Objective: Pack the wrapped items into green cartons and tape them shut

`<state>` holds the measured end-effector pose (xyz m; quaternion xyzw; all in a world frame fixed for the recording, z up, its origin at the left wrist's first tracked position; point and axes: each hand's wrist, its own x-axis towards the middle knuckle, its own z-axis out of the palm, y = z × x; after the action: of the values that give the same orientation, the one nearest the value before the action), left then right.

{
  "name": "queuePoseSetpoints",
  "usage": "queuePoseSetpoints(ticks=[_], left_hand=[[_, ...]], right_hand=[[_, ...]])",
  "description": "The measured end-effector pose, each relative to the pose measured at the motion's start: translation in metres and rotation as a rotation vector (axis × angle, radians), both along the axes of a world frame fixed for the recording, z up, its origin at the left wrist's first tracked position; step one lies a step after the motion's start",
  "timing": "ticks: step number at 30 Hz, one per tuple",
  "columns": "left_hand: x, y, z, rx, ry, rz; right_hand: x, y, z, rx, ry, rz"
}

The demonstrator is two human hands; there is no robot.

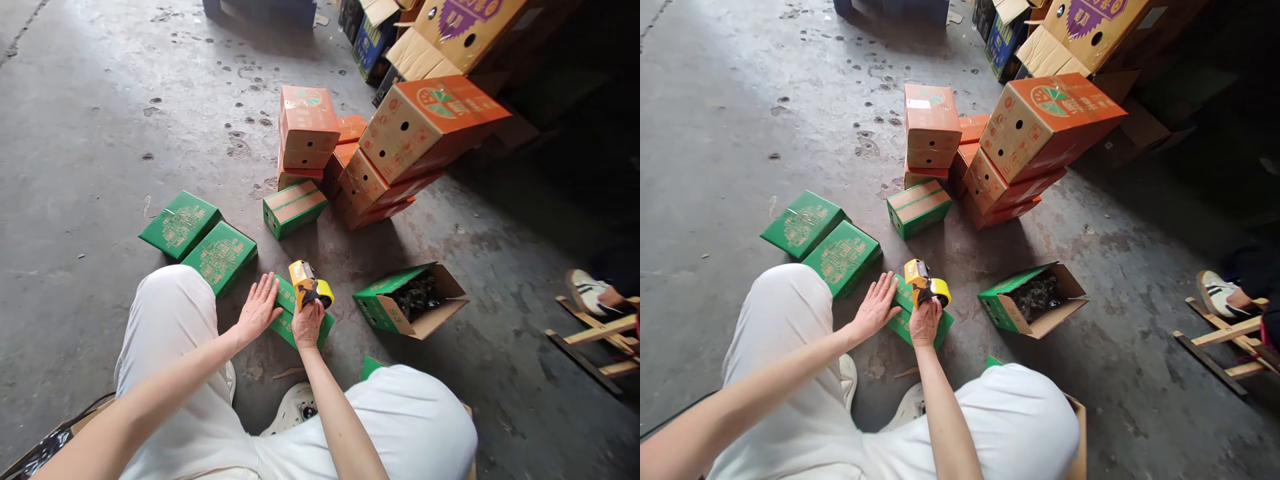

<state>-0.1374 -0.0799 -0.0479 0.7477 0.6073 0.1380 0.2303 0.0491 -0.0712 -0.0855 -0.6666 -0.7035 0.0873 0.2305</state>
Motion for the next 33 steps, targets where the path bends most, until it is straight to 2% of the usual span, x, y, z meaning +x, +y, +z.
queuePoseSetpoints(ticks=[2,4,9,13,17,21,24,27,33], left_hand=[[0.007,-0.01,0.003,0.048,0.091,-0.167],[0.012,-0.016,0.002,0.06,0.125,-0.257],[0.018,-0.015,-0.005,0.05,0.163,-0.273],[0.02,-0.012,-0.002,0.041,0.182,-0.268],[0.021,-0.015,0.0,0.024,0.158,-0.234],[0.021,-0.017,0.002,0.003,0.115,-0.218],[0.022,-0.017,0.005,-0.009,0.1,-0.208],[0.023,-0.019,0.008,-0.008,0.096,-0.205],[0.026,-0.018,0.003,0.016,0.129,-0.215]], right_hand=[[-0.001,-0.001,-0.001,0.005,0.016,0.005],[-0.001,-0.002,-0.002,-0.01,0.038,0.003],[-0.004,-0.001,0.004,-0.068,0.114,-0.027],[-0.005,0.013,0.028,-0.154,0.219,-0.155],[0.017,0.028,0.064,-0.279,0.282,-0.242],[0.053,0.025,0.083,-0.25,0.088,-0.24],[0.064,0.016,0.081,-0.203,-0.094,-0.127],[0.055,0.008,0.072,-0.175,-0.196,-0.025],[0.041,0.005,0.06,-0.081,-0.227,0.038]])
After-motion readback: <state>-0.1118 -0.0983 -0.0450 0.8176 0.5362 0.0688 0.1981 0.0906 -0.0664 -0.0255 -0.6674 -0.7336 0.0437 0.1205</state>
